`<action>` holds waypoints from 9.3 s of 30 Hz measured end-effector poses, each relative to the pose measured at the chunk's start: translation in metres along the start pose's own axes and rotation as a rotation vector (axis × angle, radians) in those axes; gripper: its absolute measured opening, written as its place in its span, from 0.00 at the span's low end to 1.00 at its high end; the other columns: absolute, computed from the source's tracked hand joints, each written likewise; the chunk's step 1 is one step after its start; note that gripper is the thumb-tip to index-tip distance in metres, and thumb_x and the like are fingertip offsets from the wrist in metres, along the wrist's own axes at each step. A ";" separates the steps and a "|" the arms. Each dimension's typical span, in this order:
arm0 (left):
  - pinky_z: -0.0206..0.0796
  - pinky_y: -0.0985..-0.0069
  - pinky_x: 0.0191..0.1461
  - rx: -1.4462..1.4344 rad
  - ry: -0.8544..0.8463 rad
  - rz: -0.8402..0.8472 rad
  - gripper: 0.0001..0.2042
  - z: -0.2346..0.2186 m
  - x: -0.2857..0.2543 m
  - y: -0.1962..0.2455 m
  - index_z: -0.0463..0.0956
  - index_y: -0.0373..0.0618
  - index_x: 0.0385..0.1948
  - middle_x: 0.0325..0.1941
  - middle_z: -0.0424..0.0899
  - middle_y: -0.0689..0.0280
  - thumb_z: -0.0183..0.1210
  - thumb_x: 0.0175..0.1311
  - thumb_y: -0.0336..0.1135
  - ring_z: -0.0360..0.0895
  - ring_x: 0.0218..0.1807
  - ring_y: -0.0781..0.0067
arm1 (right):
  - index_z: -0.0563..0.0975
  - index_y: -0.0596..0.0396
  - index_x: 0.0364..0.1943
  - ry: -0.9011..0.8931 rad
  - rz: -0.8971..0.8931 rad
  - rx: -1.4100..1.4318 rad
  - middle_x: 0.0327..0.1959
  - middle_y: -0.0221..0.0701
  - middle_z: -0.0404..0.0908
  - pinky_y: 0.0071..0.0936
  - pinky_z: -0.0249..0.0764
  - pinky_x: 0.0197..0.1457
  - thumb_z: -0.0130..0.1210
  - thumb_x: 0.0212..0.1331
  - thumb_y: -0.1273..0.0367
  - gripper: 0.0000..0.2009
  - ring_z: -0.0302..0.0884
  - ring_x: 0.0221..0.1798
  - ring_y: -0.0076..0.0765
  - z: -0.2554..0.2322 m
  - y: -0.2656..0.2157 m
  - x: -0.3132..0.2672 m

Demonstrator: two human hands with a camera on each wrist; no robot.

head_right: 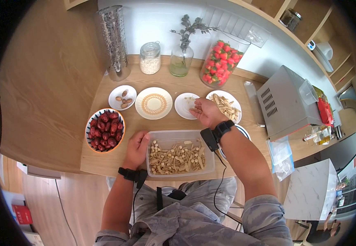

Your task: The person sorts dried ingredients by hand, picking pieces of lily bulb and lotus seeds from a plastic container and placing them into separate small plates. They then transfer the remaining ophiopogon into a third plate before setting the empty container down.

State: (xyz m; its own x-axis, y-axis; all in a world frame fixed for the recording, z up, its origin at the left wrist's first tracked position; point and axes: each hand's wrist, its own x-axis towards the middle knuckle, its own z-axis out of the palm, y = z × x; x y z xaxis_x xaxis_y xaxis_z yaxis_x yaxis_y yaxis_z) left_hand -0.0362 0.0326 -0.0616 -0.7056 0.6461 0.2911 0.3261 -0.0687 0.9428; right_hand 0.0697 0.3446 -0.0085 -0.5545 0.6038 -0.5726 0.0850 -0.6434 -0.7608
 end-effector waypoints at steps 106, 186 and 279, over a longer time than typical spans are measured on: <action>0.71 0.73 0.42 -0.035 -0.026 -0.086 0.15 0.002 -0.002 -0.027 0.81 0.34 0.39 0.31 0.83 0.64 0.56 0.79 0.40 0.76 0.36 0.78 | 0.81 0.57 0.38 -0.021 -0.715 -0.427 0.28 0.20 0.78 0.16 0.69 0.36 0.59 0.76 0.66 0.10 0.72 0.31 0.14 -0.072 0.110 -0.201; 0.66 0.54 0.76 -0.809 0.649 1.641 0.21 0.062 -0.093 0.268 0.73 0.32 0.50 0.50 0.72 0.58 0.61 0.62 0.41 0.70 0.58 0.54 | 0.81 0.59 0.39 0.012 -1.030 -0.849 0.34 0.37 0.81 0.34 0.74 0.39 0.62 0.67 0.75 0.02 0.79 0.35 0.43 -0.060 0.119 -0.220; 0.64 0.77 0.34 -0.001 -0.063 -0.007 0.11 -0.012 -0.009 -0.019 0.73 0.37 0.33 0.27 0.74 0.69 0.60 0.75 0.34 0.68 0.31 0.81 | 0.82 0.56 0.40 -0.492 -0.651 -1.393 0.37 0.43 0.85 0.47 0.78 0.46 0.62 0.60 0.70 0.07 0.83 0.43 0.57 -0.007 0.046 -0.163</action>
State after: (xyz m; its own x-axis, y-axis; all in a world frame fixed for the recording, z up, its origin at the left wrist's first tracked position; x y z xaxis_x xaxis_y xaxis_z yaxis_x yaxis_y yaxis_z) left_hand -0.0432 0.0193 -0.0800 -0.6670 0.6928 0.2742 0.3206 -0.0653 0.9449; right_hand 0.1701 0.2196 0.0474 -0.9702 0.2110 -0.1188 0.2365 0.7200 -0.6525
